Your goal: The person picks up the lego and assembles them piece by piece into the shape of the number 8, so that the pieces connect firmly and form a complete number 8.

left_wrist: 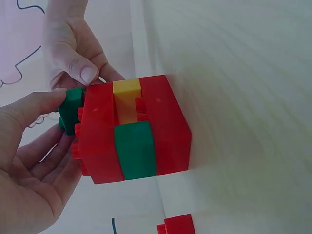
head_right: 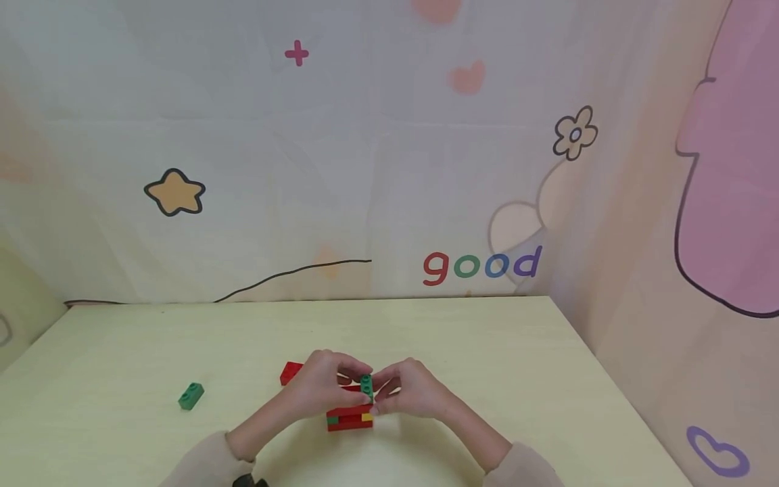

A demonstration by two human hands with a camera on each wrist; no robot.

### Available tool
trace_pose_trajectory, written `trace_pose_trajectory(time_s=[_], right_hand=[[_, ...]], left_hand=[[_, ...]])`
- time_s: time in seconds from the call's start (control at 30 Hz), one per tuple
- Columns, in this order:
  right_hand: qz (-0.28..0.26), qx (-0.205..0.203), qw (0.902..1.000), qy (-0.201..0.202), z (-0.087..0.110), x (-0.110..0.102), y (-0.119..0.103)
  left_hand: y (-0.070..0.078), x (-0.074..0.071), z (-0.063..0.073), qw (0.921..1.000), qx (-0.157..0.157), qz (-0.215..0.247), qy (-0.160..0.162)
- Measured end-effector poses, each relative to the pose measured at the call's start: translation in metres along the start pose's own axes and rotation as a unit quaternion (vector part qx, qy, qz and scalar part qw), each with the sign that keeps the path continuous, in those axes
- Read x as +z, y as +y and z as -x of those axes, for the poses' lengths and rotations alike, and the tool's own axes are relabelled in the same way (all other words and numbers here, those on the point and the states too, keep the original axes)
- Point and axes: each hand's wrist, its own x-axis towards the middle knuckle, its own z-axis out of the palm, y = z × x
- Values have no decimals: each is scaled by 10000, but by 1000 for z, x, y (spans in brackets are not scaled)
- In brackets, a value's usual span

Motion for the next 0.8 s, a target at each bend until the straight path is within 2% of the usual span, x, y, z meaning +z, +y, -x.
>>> trace_pose_trajectory(time_s=[0.2,0.8], right_hand=[[-59,1,10000,25,0,0,0],[108,-14,9999,32,1,-1,1]], left_hand=[[4,-1,-4,9993,41,-367,-101],[1,-5,-7,9991,-204,-33,-377]])
